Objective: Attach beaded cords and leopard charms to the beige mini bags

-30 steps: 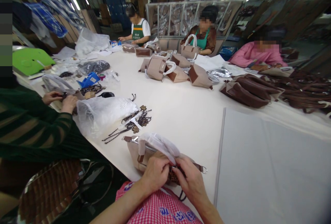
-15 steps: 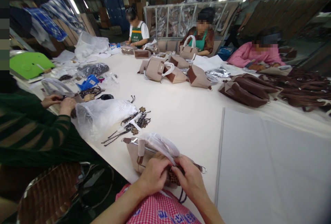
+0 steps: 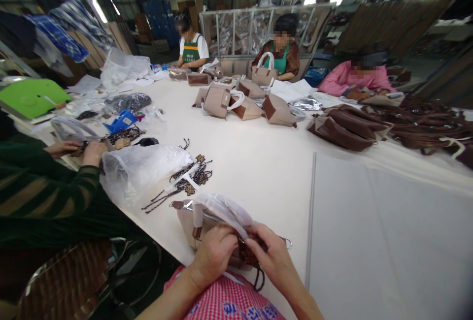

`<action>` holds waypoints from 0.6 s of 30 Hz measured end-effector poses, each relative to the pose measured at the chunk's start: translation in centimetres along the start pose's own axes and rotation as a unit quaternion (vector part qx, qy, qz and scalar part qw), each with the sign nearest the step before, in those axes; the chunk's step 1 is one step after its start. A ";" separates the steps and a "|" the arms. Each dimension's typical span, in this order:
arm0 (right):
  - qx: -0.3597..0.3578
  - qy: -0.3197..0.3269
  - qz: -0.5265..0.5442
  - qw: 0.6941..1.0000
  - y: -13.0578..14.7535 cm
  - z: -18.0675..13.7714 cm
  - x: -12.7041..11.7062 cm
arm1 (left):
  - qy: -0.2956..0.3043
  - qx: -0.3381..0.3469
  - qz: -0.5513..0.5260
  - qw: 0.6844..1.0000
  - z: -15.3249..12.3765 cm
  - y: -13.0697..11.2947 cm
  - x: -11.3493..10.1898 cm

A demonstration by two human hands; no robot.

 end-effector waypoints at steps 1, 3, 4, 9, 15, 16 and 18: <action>0.039 0.007 0.058 0.998 -0.6 -0.1 -0.2 | 0.008 0.002 0.005 1.000 -0.2 -0.4 -0.3; 0.128 0.015 0.179 0.975 -2.0 -0.6 -0.3 | 0.035 0.012 0.006 0.999 -1.0 -1.3 -0.4; 0.164 0.019 0.238 0.957 -2.3 -1.0 -0.2 | 0.052 0.013 -0.002 0.999 -1.4 -1.6 -0.3; 0.198 0.067 0.474 0.855 -0.9 -3.1 1.2 | 0.114 -0.120 -0.163 0.973 -3.0 0.0 1.4; 0.206 0.055 0.427 0.879 -2.4 -5.3 2.0 | 0.071 -0.302 -0.279 0.909 -3.1 3.4 2.1; 0.205 0.048 0.412 0.886 -2.7 -5.4 2.1 | 0.086 -0.303 -0.260 0.913 -3.1 3.5 2.1; 0.193 0.047 0.397 0.896 -2.9 -5.4 2.5 | 0.136 -0.307 -0.246 0.909 -3.5 3.3 2.6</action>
Point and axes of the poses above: each hand's wrist, its own z-axis towards the middle knuckle, its own x-axis out of the palm, y = z × x, the point moved 10 cm from there along z, towards the middle knuckle, and after that the axes turned 14 degrees about -z, right-handed, at the moved point
